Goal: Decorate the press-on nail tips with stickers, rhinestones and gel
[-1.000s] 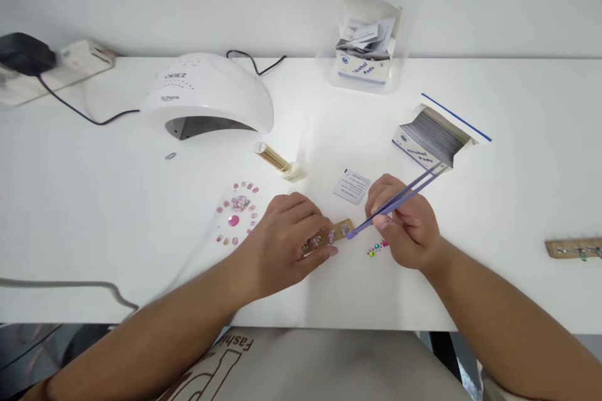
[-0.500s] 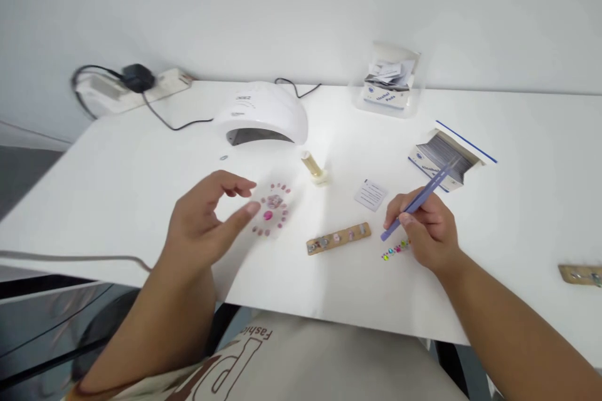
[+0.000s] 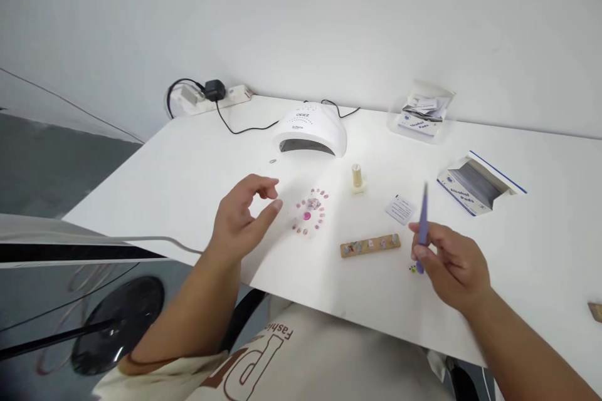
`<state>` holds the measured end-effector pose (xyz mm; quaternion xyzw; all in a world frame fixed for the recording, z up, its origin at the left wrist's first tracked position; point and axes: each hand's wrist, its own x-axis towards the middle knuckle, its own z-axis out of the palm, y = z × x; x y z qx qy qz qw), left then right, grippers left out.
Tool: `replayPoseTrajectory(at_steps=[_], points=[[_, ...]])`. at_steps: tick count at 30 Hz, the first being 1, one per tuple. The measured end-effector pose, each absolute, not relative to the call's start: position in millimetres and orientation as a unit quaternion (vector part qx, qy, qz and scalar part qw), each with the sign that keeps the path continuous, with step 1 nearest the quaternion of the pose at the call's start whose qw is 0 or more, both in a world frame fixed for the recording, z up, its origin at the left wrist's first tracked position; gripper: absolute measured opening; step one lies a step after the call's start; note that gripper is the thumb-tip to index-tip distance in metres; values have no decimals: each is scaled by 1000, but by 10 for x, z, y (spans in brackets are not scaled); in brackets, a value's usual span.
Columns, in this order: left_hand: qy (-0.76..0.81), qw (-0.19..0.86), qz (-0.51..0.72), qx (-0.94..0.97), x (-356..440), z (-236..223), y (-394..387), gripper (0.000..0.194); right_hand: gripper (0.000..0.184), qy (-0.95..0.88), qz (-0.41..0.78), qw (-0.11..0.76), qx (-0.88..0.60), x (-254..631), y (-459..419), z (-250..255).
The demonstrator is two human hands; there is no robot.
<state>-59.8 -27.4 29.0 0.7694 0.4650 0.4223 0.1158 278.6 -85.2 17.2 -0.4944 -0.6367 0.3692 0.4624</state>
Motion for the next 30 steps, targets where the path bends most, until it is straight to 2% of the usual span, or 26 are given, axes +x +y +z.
replayPoseTrajectory(at_steps=[2, 4, 7, 11, 14, 16, 18, 21, 23, 24, 30], points=[[361, 43, 467, 806, -499, 311, -377, 38, 29, -623, 436, 409, -504, 2633, -887, 307], [297, -24, 436, 849, -372, 310, -469, 43, 35, -591, 532, 339, -503, 2419, -889, 444], [265, -105, 377, 881, -194, 260, -552, 43, 49, -546, 636, 294, -459, 2063, -851, 587], [240, -183, 408, 862, -142, 181, -548, 25, 63, -508, 706, 266, -416, 1722, -793, 602], [255, -194, 417, 851, -292, 164, -475, 18, 60, -526, 712, 287, -366, 1627, -737, 550], [288, -171, 430, 838, -463, 157, -388, 18, 51, -568, 675, 311, -354, 1613, -665, 532], [351, -100, 475, 801, -653, 130, -284, 17, 38, -647, 581, 294, -397, 1596, -553, 533], [441, -9, 529, 725, -885, 34, -147, 15, 30, -790, 334, 129, -497, 1499, -336, 527], [469, 19, 550, 691, -967, -48, -98, 18, 34, -830, 187, -14, -525, 1382, -192, 482], [479, 36, 558, 677, -988, -86, -87, 20, 38, -830, 162, -41, -532, 1319, -128, 445], [502, 135, 577, 630, -1028, -159, -89, 25, 62, -821, 118, -102, -550, 1087, 106, 202]])
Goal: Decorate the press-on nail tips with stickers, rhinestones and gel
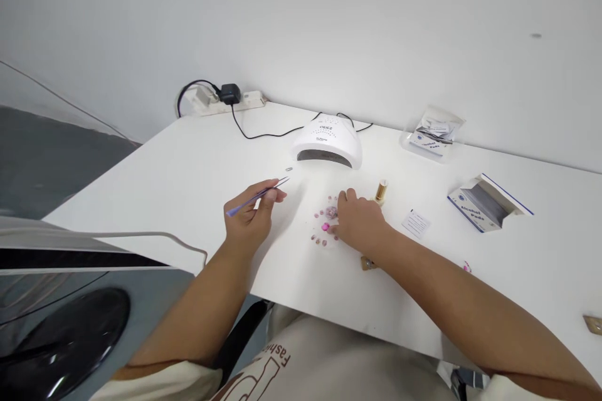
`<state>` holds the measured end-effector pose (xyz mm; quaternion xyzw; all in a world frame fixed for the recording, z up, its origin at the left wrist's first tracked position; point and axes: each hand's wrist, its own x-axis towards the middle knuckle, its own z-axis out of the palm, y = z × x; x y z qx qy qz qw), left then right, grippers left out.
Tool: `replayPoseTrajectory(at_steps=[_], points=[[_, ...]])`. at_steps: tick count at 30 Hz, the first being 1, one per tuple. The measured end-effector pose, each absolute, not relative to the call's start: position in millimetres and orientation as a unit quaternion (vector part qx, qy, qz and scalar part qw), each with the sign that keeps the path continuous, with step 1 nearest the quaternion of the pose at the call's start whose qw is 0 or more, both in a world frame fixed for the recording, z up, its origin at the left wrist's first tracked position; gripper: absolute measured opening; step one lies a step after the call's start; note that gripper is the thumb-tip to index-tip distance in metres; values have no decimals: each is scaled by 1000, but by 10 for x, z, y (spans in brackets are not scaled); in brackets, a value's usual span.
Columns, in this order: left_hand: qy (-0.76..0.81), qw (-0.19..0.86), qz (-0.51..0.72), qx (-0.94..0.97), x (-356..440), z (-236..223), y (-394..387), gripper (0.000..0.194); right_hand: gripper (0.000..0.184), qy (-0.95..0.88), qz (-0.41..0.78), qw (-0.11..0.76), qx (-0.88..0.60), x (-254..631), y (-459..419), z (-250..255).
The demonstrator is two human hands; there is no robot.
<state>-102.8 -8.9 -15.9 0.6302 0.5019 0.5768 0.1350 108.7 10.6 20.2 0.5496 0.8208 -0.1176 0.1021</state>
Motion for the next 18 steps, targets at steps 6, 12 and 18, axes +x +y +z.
replayPoseTrajectory(at_steps=[6, 12, 18], points=[[499, 157, 572, 632, -1046, -135, -114, 21, 77, 809, -126, 105, 564, 1105, 157, 189], [488, 169, 572, 637, -1037, -146, -132, 21, 26, 802, -183, 42, 567, 1143, 152, 204], [454, 204, 599, 628, -1018, -165, -127, 18, 19, 791, -286, -72, 536, 1296, 68, 367]])
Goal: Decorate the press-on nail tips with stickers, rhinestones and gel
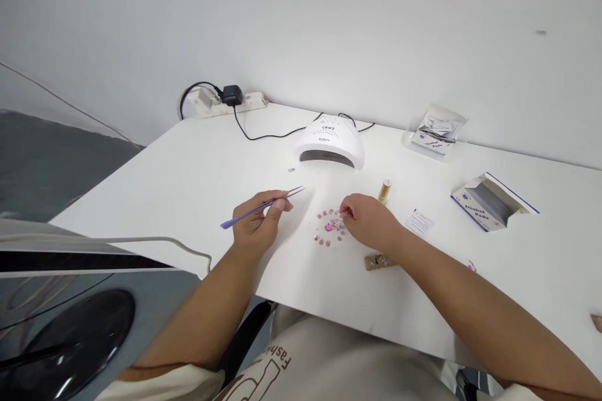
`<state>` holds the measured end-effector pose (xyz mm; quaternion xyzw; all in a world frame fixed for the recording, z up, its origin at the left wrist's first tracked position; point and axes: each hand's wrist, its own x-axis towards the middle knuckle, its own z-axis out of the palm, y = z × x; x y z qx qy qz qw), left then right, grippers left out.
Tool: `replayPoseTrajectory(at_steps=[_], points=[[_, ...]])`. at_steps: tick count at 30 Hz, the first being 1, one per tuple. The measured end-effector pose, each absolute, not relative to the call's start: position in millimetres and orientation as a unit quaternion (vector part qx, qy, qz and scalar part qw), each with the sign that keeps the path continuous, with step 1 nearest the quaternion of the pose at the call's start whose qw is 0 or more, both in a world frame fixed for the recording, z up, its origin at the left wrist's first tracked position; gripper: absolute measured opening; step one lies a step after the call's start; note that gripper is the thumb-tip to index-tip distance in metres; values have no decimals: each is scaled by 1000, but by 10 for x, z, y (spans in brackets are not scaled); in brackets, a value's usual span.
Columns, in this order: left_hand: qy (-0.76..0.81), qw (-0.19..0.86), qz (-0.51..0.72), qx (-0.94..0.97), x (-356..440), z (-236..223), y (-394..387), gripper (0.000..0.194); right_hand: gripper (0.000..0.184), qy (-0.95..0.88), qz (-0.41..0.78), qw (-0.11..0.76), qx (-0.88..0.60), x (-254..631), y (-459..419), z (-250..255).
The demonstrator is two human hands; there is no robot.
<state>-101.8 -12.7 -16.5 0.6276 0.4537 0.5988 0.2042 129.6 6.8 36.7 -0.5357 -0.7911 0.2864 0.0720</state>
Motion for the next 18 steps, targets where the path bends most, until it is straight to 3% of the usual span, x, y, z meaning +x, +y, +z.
replayPoseTrajectory(at_steps=[9, 13, 18], points=[[298, 260, 723, 567, -668, 144, -284, 20, 12, -608, 510, 258, -551, 1904, -357, 572], [200, 331, 702, 598, -323, 342, -481, 13, 7, -534, 578, 311, -532, 2045, -564, 521], [152, 425, 632, 630, 14, 267, -551, 19, 15, -560, 571, 336, -498, 2161, -729, 427]])
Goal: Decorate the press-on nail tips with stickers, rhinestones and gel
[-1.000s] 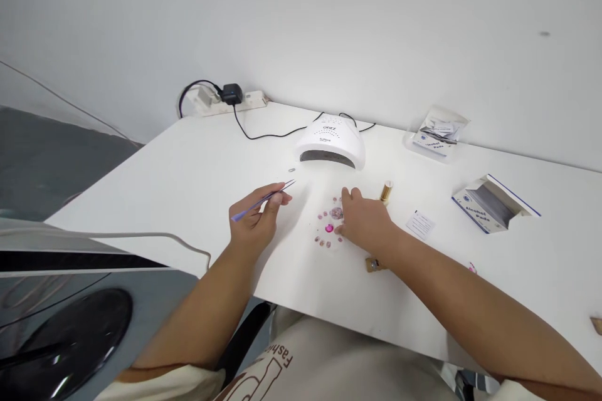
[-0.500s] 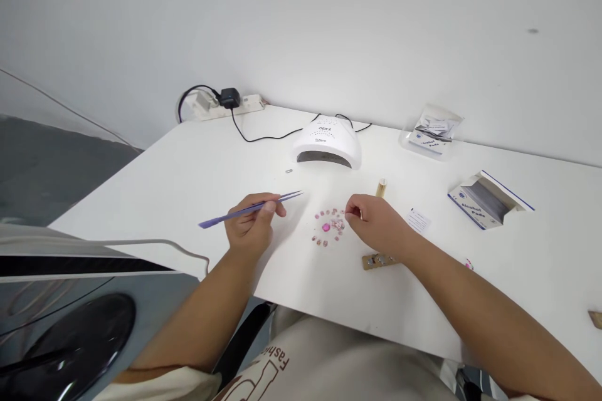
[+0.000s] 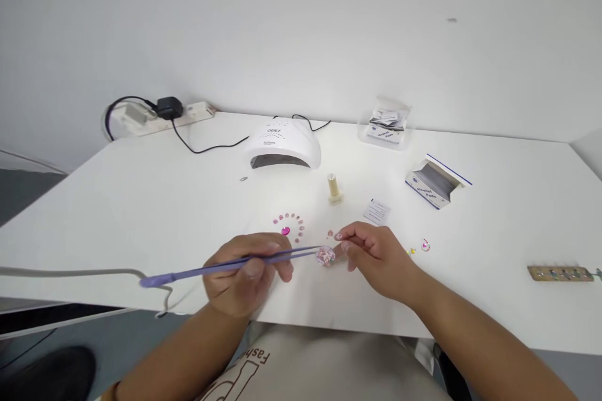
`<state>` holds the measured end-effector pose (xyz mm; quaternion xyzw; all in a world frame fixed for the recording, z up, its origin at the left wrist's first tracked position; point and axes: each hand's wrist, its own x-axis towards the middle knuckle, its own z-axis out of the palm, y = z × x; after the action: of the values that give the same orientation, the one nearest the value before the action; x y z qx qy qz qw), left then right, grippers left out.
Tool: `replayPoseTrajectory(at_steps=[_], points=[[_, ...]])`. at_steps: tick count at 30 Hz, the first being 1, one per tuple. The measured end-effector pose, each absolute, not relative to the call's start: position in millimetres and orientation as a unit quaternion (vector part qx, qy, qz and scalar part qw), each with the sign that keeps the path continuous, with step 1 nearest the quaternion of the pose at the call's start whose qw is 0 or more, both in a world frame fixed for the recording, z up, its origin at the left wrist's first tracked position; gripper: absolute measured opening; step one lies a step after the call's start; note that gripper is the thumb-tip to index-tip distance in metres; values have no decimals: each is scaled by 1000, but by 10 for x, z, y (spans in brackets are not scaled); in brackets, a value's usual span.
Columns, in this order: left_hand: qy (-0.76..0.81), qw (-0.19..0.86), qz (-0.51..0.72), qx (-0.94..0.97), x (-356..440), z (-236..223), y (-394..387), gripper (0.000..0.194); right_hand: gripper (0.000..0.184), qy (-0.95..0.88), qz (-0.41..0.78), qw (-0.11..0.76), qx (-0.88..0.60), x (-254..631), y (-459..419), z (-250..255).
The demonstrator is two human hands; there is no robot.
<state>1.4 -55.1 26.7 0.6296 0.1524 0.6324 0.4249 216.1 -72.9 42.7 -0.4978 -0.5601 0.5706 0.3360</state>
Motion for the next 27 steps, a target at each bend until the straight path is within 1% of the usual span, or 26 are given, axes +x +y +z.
replayPoseTrajectory(at_steps=[3, 10, 17, 27], points=[[188, 447, 615, 621, 85, 189, -535, 17, 22, -591, 560, 361, -455, 2233, -767, 381], [208, 444, 610, 622, 148, 173, -531, 15, 24, -582, 551, 416, -429, 2319, -805, 216], [175, 445, 612, 630, 214, 148, -476, 20, 19, -532, 609, 440, -389, 2315, -832, 226], [182, 427, 597, 655, 207, 105, -508, 19, 12, -502, 621, 463, -385, 2259, -863, 247]])
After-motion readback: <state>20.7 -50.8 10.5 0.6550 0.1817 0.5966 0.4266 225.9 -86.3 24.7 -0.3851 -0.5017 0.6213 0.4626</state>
